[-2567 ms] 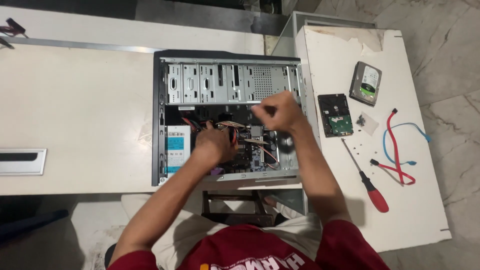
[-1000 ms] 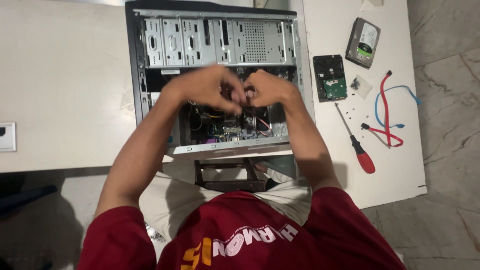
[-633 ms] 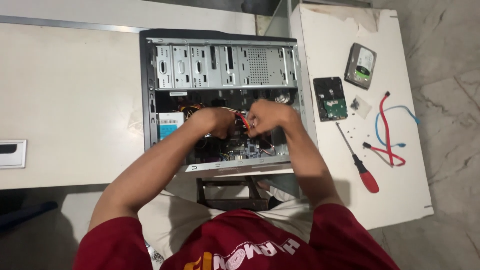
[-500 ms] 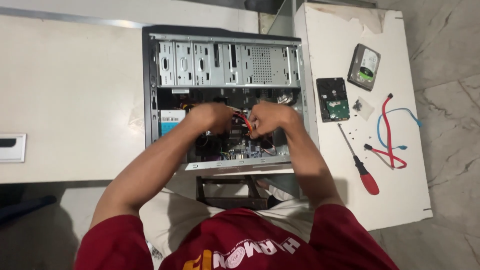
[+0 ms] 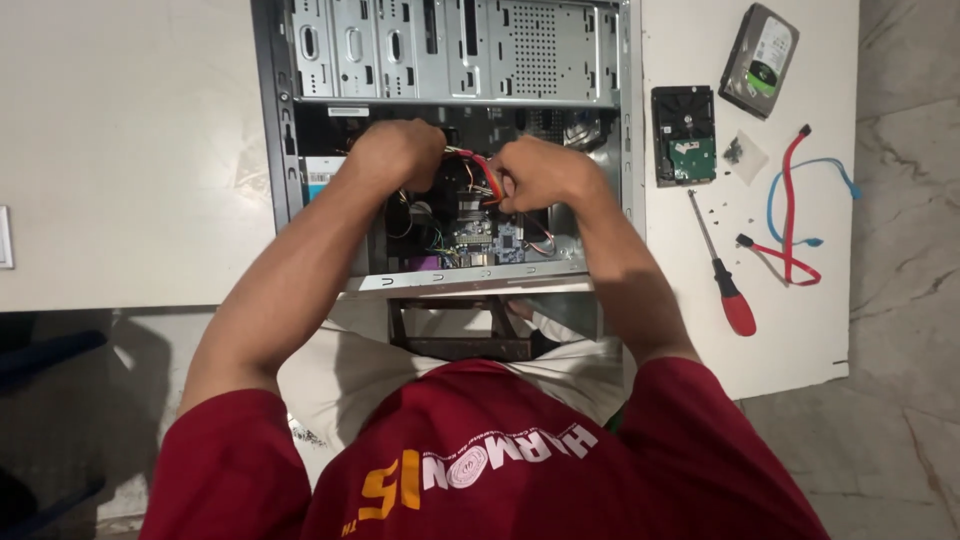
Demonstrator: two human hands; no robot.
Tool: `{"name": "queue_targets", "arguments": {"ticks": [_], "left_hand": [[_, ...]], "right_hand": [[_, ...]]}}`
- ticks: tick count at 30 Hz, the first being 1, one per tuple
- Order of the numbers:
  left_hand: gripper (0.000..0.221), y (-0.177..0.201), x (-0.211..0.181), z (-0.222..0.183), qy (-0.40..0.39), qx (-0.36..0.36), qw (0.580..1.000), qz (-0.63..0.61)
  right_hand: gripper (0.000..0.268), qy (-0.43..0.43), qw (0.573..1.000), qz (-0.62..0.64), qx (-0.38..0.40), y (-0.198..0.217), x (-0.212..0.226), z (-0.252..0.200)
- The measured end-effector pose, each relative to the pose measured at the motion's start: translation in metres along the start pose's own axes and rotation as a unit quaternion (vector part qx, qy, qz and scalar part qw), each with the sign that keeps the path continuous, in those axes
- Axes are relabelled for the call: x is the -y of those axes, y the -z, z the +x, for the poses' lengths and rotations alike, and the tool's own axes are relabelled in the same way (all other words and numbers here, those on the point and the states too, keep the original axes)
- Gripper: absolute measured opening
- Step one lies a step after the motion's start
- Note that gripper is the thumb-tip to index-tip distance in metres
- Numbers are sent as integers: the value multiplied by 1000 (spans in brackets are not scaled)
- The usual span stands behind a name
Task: Installing a hard drive into a computer case by connecting cables and securing it with screws.
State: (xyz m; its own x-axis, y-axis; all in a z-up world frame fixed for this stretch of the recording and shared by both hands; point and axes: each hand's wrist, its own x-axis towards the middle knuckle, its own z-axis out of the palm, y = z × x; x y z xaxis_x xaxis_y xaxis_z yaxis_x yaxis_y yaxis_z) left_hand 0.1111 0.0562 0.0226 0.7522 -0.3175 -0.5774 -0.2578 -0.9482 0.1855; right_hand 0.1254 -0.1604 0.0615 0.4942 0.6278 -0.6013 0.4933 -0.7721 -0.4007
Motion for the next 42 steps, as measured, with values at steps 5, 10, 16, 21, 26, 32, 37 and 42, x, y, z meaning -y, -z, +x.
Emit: {"name": "queue_targets", "arguments": {"ticks": [5,10,16,21,26,32,37,42], "left_hand": [[24,4,-5,-2,3,14,1000,-1],[33,7,-10,-6,6,49,999,6],[35,8,-10,-9,18,47,998,30],[36,28,-13,-19,18,87,996,18],[30,46,-18,-32,26,135,990,-2],[30,47,-18,-33,31,138,990,2],[34,44,-16,-30,18,129,991,9],[31,51,-20,-36,25,150,988,11]], "right_hand": [[21,13,1000,-24,-9,-18,-6,10],[26,47,997,-54,33,-26,11,13],[25,76,994,-65,33,-11,34,9],[29,44,994,-61,84,-15,40,18],[38,4,991,-57,123,-10,48,17],[29,-28,991,-26,129,-7,54,15],[30,-20,987,-65,142,-9,45,23],[19,-60,986,23,155,5,51,13]]}}
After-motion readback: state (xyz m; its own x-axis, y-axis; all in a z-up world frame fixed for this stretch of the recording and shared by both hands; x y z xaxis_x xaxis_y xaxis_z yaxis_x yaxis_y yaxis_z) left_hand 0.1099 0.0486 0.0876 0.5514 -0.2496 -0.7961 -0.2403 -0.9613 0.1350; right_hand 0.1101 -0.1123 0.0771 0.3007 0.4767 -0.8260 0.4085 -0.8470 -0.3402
